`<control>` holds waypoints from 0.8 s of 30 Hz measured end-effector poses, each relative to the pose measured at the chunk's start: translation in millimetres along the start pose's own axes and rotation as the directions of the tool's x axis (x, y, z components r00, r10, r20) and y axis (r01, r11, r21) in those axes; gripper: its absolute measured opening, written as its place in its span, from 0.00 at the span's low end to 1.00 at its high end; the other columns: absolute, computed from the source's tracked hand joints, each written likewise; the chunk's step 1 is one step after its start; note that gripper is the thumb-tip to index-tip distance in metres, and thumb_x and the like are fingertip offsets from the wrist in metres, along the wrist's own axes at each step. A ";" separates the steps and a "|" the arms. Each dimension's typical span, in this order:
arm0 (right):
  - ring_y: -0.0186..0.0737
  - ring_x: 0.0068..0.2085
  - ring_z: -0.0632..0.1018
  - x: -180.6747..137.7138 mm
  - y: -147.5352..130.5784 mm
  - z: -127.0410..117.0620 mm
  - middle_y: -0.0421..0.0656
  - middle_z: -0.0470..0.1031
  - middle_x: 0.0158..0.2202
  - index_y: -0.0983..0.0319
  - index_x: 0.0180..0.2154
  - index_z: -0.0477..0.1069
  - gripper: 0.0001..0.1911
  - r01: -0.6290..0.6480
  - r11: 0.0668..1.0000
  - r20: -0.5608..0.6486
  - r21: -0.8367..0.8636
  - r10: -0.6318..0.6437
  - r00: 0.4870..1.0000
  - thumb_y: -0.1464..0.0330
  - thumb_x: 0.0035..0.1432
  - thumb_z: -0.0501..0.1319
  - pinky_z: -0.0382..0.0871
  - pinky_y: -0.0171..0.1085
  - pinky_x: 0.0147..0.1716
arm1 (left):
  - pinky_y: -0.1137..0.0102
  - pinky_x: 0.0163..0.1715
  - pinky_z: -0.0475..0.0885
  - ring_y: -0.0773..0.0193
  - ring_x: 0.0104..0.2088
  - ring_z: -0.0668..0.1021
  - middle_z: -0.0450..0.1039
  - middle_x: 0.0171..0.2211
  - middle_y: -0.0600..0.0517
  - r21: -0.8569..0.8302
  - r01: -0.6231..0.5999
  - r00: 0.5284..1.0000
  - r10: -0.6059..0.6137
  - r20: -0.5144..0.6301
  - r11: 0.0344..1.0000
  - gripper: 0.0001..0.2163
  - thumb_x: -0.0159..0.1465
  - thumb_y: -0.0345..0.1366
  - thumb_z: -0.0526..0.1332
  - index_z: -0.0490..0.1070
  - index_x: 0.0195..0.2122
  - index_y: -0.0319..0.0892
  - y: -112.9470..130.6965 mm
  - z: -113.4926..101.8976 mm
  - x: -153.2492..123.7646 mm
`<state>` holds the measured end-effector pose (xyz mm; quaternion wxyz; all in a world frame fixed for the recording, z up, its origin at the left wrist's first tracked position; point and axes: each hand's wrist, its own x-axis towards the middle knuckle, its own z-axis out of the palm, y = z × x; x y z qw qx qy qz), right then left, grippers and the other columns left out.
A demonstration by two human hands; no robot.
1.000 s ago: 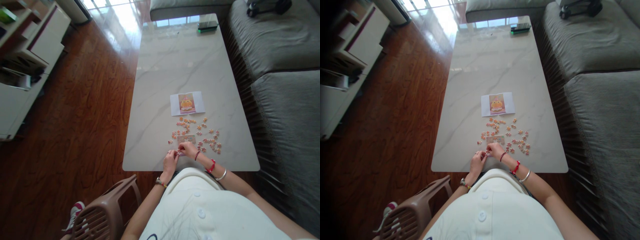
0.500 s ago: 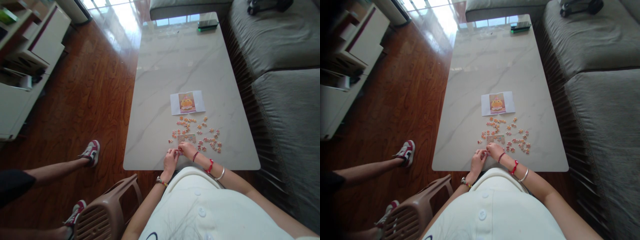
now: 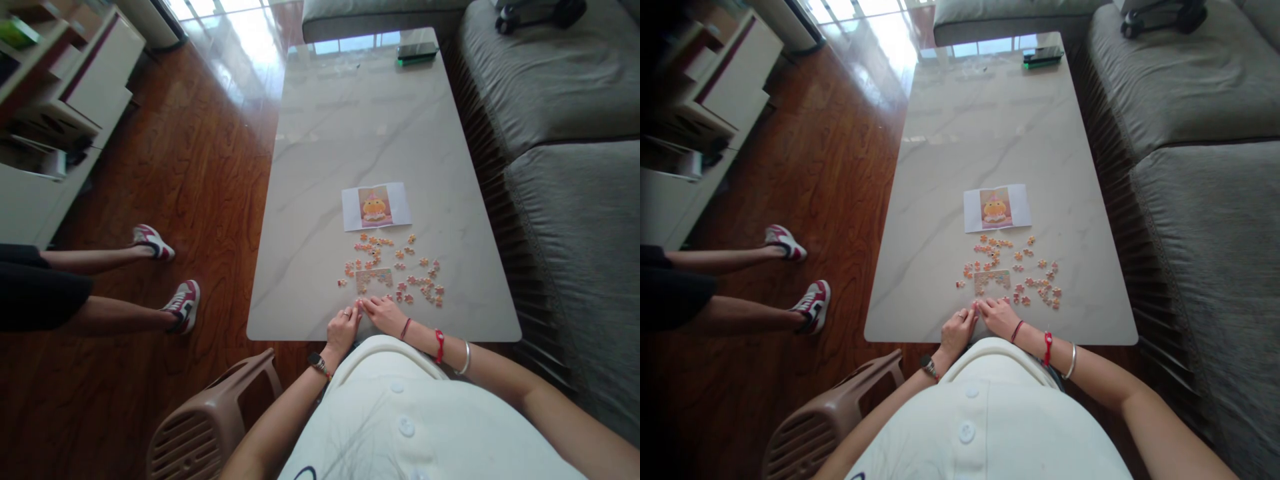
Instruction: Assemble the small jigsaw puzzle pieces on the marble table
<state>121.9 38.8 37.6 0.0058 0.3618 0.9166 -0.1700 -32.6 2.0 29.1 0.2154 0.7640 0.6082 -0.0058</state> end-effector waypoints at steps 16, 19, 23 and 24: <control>0.43 0.43 0.65 -44.4 23.4 10.3 0.47 0.68 0.40 0.60 0.41 0.68 0.12 -0.300 0.943 -0.280 0.143 0.329 0.902 0.70 0.54 0.52 0.56 0.41 0.41 | 0.76 0.28 0.62 0.69 0.30 0.70 0.66 0.35 0.52 -0.123 0.040 0.999 -0.037 0.020 0.992 0.08 0.60 0.40 0.50 0.66 0.35 0.45 -0.2 -24.8 24.2; 0.41 0.42 0.65 -45.4 25.5 17.6 0.47 0.69 0.40 0.60 0.40 0.68 0.11 -0.287 0.940 -0.312 0.187 0.334 0.889 0.69 0.56 0.51 0.58 0.41 0.41 | 0.76 0.29 0.63 0.69 0.30 0.70 0.66 0.34 0.52 -0.179 0.028 1.000 -0.028 0.007 0.984 0.07 0.59 0.38 0.51 0.66 0.35 0.45 -0.4 -23.3 25.0; 0.41 0.42 0.65 -44.9 26.5 18.9 0.46 0.69 0.40 0.60 0.39 0.68 0.11 -0.265 0.939 -0.327 0.220 0.327 0.887 0.69 0.56 0.51 0.59 0.41 0.41 | 0.75 0.29 0.64 0.69 0.29 0.70 0.65 0.32 0.53 -0.240 -0.001 0.999 -0.010 -0.044 0.971 0.07 0.59 0.38 0.52 0.65 0.36 0.44 -1.4 -20.4 23.4; 0.41 0.42 0.65 -45.2 26.8 18.4 0.46 0.69 0.39 0.60 0.39 0.68 0.11 -0.263 0.938 -0.328 0.224 0.327 0.886 0.69 0.56 0.51 0.59 0.41 0.41 | 0.74 0.29 0.65 0.69 0.29 0.70 0.65 0.31 0.53 -0.258 -0.013 0.998 -0.003 -0.064 0.966 0.08 0.59 0.38 0.52 0.65 0.37 0.44 -2.3 -20.0 23.3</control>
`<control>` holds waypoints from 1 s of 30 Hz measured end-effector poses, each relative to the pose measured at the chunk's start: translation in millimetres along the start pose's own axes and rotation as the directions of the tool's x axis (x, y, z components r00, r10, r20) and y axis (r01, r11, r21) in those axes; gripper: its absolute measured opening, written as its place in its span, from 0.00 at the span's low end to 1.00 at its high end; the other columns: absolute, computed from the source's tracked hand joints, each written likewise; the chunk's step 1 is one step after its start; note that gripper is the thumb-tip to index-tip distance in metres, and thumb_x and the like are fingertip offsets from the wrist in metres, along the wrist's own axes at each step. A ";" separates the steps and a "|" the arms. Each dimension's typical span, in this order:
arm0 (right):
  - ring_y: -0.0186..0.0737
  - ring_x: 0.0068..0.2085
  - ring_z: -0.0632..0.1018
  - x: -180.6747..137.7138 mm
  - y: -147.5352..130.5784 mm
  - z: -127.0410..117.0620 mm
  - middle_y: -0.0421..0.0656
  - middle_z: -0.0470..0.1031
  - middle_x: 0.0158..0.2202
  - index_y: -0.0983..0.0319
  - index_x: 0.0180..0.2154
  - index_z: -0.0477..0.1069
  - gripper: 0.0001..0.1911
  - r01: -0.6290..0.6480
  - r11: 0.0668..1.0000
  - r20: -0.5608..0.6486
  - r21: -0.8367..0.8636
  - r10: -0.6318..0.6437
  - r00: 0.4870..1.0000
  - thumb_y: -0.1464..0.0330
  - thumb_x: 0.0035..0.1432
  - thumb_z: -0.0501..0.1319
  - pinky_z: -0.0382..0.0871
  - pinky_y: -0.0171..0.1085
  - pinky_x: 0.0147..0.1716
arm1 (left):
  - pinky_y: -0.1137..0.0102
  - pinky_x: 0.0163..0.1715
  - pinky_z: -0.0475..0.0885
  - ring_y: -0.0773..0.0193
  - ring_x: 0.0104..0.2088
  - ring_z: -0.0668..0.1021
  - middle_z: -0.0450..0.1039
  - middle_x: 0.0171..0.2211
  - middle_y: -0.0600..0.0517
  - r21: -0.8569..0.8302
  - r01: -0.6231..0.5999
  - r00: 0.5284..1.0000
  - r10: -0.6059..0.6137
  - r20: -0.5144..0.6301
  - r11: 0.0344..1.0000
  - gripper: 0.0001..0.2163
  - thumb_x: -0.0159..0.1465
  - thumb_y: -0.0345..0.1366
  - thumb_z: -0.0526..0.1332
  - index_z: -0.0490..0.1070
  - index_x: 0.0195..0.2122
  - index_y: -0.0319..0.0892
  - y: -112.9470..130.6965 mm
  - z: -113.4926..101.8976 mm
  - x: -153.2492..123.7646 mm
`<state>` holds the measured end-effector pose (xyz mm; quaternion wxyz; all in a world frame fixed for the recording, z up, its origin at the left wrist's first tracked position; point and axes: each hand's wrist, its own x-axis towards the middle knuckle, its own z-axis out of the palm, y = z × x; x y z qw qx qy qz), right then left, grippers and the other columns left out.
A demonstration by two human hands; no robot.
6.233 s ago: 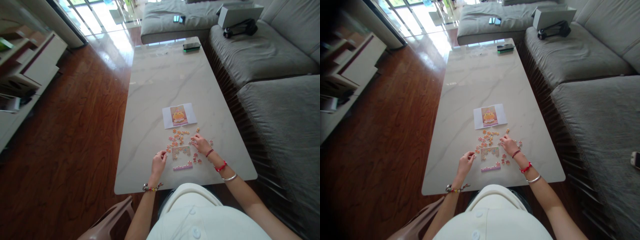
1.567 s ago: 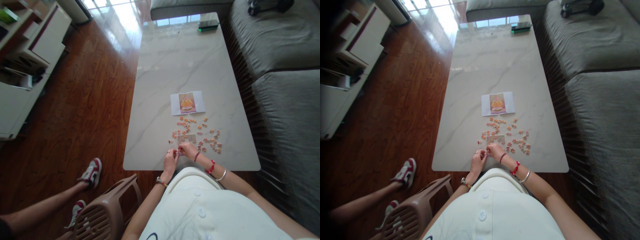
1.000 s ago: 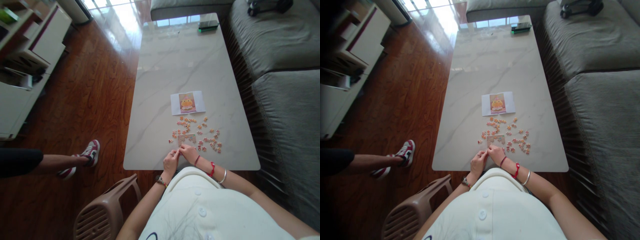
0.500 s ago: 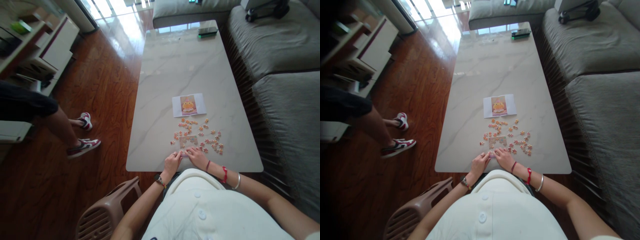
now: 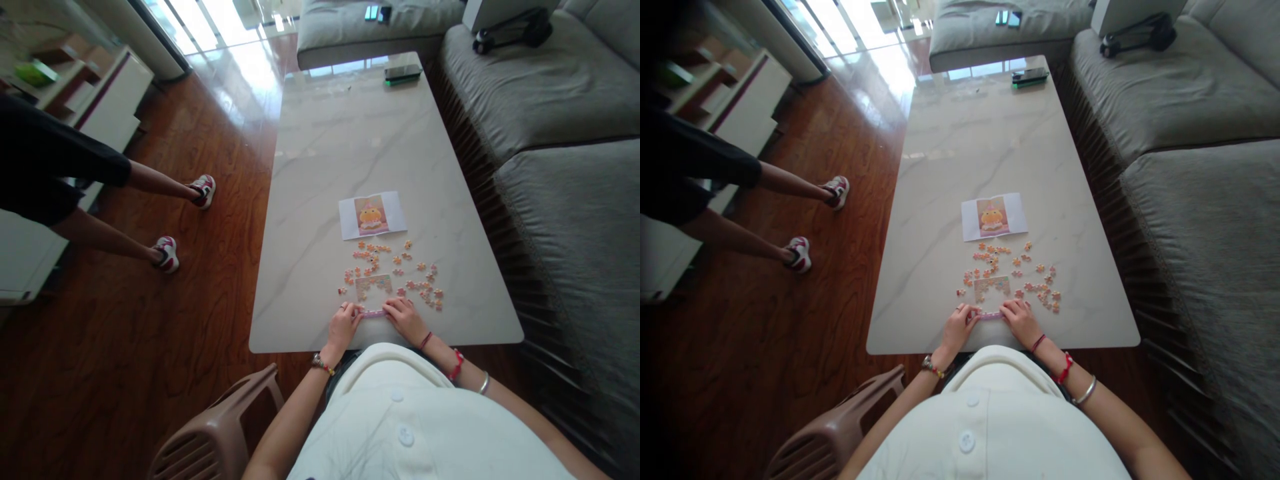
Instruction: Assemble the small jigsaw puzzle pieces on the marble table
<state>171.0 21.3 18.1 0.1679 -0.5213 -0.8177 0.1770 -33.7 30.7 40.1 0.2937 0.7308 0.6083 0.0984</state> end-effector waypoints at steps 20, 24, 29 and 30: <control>0.40 0.42 0.66 2.3 7.5 -7.2 0.46 0.69 0.39 0.60 0.40 0.67 0.11 -0.011 1.000 0.050 0.024 0.009 0.999 0.71 0.53 0.53 0.61 0.41 0.40 | 0.74 0.34 0.65 0.69 0.32 0.70 0.62 0.37 0.51 0.055 0.184 0.970 -0.172 -0.170 0.981 0.07 0.59 0.37 0.52 0.67 0.35 0.45 -26.2 -27.6 34.0; 0.41 0.42 0.66 1.8 8.5 -7.3 0.46 0.69 0.39 0.60 0.39 0.68 0.11 -0.010 0.999 0.051 0.040 0.008 0.999 0.72 0.54 0.52 0.61 0.41 0.40 | 0.73 0.33 0.65 0.69 0.31 0.70 0.63 0.36 0.51 0.032 0.165 0.974 -0.158 -0.160 0.986 0.06 0.58 0.36 0.52 0.66 0.33 0.43 -26.2 -27.9 35.6; 0.40 0.42 0.67 4.4 9.1 -9.9 0.46 0.69 0.38 0.61 0.39 0.68 0.11 0.015 0.998 0.057 0.061 -0.019 0.998 0.72 0.54 0.52 0.62 0.41 0.40 | 0.73 0.33 0.64 0.69 0.30 0.70 0.65 0.33 0.51 -0.016 0.158 0.975 -0.159 -0.154 0.987 0.05 0.58 0.35 0.52 0.65 0.30 0.41 -27.2 -26.5 35.1; 0.40 0.42 0.67 5.4 9.1 -10.4 0.47 0.69 0.38 0.61 0.39 0.68 0.11 0.019 0.998 0.059 0.065 -0.023 0.998 0.72 0.54 0.52 0.62 0.41 0.40 | 0.73 0.32 0.64 0.69 0.29 0.70 0.66 0.31 0.51 -0.036 0.164 0.974 -0.167 -0.152 0.986 0.05 0.58 0.35 0.51 0.65 0.30 0.41 -27.0 -26.3 35.1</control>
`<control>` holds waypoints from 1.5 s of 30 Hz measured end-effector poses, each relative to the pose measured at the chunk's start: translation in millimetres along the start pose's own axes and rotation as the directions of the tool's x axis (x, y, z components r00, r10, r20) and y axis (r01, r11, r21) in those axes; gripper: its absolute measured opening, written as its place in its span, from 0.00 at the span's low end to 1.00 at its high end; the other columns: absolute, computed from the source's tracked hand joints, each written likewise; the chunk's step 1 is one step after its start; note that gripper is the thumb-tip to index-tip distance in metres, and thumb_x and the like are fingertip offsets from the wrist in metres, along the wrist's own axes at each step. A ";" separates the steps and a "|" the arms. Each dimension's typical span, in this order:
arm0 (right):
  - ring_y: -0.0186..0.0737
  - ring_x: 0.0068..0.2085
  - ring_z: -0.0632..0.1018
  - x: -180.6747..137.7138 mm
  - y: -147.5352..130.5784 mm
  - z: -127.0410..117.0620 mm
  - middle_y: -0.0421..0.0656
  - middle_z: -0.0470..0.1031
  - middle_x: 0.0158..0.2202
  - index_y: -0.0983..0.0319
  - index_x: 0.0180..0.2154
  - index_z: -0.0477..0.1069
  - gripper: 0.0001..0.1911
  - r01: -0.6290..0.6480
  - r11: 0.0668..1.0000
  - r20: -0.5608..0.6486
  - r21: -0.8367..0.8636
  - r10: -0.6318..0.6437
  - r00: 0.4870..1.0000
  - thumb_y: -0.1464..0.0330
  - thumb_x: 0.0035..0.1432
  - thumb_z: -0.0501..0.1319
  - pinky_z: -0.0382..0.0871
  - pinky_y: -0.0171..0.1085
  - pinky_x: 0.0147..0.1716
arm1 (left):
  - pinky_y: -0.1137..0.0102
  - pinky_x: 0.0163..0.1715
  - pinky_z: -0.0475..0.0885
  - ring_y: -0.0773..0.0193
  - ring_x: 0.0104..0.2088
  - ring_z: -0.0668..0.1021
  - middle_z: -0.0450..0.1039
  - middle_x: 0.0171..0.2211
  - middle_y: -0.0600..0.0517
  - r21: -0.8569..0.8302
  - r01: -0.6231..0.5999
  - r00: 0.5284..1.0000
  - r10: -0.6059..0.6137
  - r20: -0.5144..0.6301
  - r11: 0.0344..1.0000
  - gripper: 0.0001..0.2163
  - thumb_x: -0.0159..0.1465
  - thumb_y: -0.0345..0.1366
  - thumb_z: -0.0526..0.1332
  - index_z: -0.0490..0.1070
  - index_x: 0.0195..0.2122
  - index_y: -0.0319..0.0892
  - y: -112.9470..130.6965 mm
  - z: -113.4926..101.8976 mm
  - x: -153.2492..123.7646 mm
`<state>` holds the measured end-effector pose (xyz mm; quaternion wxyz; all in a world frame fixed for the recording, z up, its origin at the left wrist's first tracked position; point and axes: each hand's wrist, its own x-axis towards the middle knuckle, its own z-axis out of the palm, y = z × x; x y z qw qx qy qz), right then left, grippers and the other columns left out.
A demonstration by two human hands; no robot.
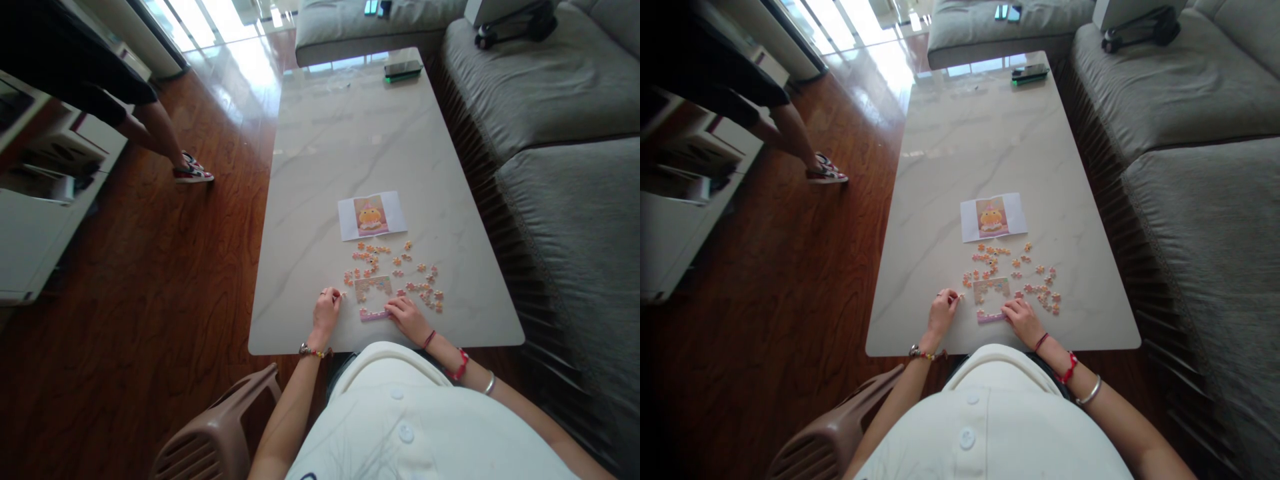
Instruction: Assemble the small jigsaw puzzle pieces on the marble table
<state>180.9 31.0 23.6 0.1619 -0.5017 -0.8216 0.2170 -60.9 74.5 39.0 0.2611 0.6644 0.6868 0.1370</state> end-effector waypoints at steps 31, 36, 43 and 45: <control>0.33 0.27 0.72 164.0 30.6 -89.0 0.43 0.73 0.30 0.62 0.31 0.71 0.11 -0.050 0.922 -0.363 0.385 0.200 0.910 0.64 0.52 0.53 0.66 0.33 0.28 | 0.77 0.20 0.62 0.70 0.24 0.71 0.71 0.24 0.51 -0.737 0.075 0.991 -0.132 -0.019 0.671 0.11 0.50 0.40 0.56 0.68 0.29 0.38 97.7 -32.5 117.9; 0.33 0.28 0.73 124.5 -1.0 -67.3 0.42 0.74 0.30 0.63 0.40 0.67 0.16 -0.168 0.678 -0.027 0.716 0.268 0.963 0.62 0.49 0.56 0.68 0.33 0.28 | 0.77 0.21 0.62 0.71 0.23 0.70 0.71 0.25 0.52 -0.741 0.213 0.977 -0.133 0.166 0.637 0.11 0.49 0.41 0.57 0.68 0.30 0.39 87.9 -20.6 66.7; 0.33 0.25 0.72 40.1 -6.6 -30.6 0.42 0.74 0.27 0.64 0.34 0.70 0.13 -0.414 0.628 0.174 0.659 0.409 0.896 0.63 0.49 0.54 0.67 0.33 0.25 | 0.74 0.24 0.64 0.69 0.23 0.70 0.71 0.25 0.52 -0.464 0.353 0.936 -0.310 0.169 0.813 0.09 0.52 0.41 0.55 0.67 0.27 0.40 22.9 4.8 -16.2; 0.34 0.27 0.73 26.4 8.6 -32.3 0.43 0.74 0.28 0.63 0.33 0.71 0.13 -0.436 0.688 0.099 0.581 0.472 0.876 0.63 0.50 0.53 0.67 0.34 0.27 | 0.73 0.26 0.64 0.68 0.24 0.71 0.71 0.25 0.52 -0.356 0.344 0.939 -0.321 0.125 0.869 0.08 0.53 0.40 0.54 0.66 0.29 0.41 11.0 7.7 -21.9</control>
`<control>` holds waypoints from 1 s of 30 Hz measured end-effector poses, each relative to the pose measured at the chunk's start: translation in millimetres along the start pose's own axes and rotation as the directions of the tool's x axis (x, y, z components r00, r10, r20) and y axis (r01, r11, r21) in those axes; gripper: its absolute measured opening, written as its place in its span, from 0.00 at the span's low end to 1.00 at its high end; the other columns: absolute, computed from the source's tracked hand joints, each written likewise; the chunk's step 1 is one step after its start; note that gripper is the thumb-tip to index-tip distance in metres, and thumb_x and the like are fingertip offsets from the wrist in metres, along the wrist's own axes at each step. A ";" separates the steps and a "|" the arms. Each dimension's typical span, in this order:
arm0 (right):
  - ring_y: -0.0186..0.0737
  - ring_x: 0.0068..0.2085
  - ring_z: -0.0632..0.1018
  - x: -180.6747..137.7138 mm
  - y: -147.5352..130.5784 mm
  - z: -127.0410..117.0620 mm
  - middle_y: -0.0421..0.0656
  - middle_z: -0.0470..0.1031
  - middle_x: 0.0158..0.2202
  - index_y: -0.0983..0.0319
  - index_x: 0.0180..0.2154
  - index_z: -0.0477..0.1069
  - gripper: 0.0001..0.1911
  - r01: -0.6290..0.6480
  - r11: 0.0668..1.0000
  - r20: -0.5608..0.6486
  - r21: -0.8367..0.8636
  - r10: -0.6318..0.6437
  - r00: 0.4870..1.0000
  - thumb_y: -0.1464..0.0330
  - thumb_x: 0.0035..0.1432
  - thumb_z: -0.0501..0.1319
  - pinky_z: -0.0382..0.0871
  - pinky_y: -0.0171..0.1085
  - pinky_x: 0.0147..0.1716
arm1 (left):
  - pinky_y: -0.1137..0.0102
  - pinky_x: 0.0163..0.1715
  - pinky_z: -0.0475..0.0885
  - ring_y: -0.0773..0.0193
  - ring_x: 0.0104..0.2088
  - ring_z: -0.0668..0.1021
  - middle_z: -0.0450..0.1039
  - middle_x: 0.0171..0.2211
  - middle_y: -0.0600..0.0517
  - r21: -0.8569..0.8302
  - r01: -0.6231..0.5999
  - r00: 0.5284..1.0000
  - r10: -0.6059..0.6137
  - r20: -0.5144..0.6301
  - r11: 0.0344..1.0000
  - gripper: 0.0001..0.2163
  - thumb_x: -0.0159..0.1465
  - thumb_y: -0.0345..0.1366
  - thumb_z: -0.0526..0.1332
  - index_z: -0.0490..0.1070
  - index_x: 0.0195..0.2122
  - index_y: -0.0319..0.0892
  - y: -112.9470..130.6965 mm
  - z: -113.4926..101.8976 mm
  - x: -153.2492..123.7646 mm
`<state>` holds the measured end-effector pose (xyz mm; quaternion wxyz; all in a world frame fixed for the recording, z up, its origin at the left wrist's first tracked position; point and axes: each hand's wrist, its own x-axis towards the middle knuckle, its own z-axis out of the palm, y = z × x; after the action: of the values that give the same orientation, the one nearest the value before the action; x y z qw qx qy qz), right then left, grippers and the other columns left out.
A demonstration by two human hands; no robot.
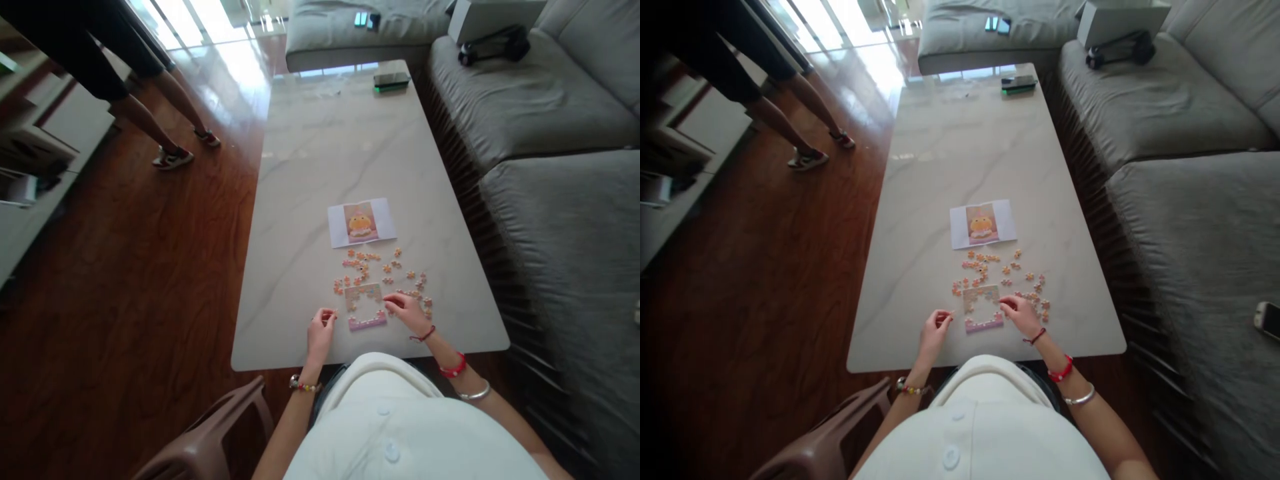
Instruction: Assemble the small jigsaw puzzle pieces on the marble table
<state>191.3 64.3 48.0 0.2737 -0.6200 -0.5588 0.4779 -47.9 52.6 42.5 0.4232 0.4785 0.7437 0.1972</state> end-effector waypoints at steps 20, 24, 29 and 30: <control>0.35 0.36 0.70 -20.1 19.0 -19.9 0.43 0.67 0.36 0.61 0.34 0.66 0.08 0.098 0.824 0.048 -0.558 -0.086 0.995 0.71 0.48 0.58 0.63 0.34 0.36 | 0.73 0.27 0.61 0.66 0.27 0.71 0.69 0.27 0.51 0.456 -0.137 0.980 0.187 -0.064 0.880 0.08 0.59 0.38 0.49 0.64 0.31 0.43 30.4 -0.5 14.7; 0.34 0.34 0.69 -20.3 20.8 -11.7 0.42 0.66 0.34 0.62 0.30 0.65 0.04 0.007 0.792 0.012 -0.610 0.000 1.000 0.73 0.48 0.57 0.62 0.33 0.33 | 0.73 0.28 0.62 0.67 0.27 0.71 0.69 0.27 0.51 0.382 -0.246 0.961 0.275 -0.023 0.891 0.08 0.59 0.37 0.49 0.64 0.30 0.42 47.6 2.2 14.3; 0.35 0.36 0.69 -16.4 12.6 -10.7 0.44 0.65 0.38 0.61 0.35 0.65 0.08 0.018 0.775 0.028 -0.632 0.000 1.000 0.71 0.49 0.57 0.62 0.33 0.34 | 0.73 0.29 0.63 0.68 0.27 0.71 0.69 0.29 0.52 0.334 -0.302 0.951 0.304 0.048 0.893 0.06 0.58 0.35 0.50 0.65 0.30 0.42 47.4 2.8 11.3; 0.35 0.36 0.69 -14.7 9.4 -9.5 0.44 0.65 0.39 0.60 0.36 0.65 0.08 0.041 0.770 0.045 -0.636 -0.016 0.999 0.71 0.50 0.56 0.62 0.33 0.34 | 0.73 0.29 0.63 0.68 0.27 0.71 0.69 0.29 0.51 0.335 -0.297 0.953 0.298 0.050 0.894 0.06 0.57 0.34 0.51 0.65 0.30 0.41 44.6 2.1 10.0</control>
<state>205.0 50.1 47.7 0.0446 -0.6586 -0.7019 0.2675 -23.7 81.8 68.0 0.2984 0.6518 0.6851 0.1293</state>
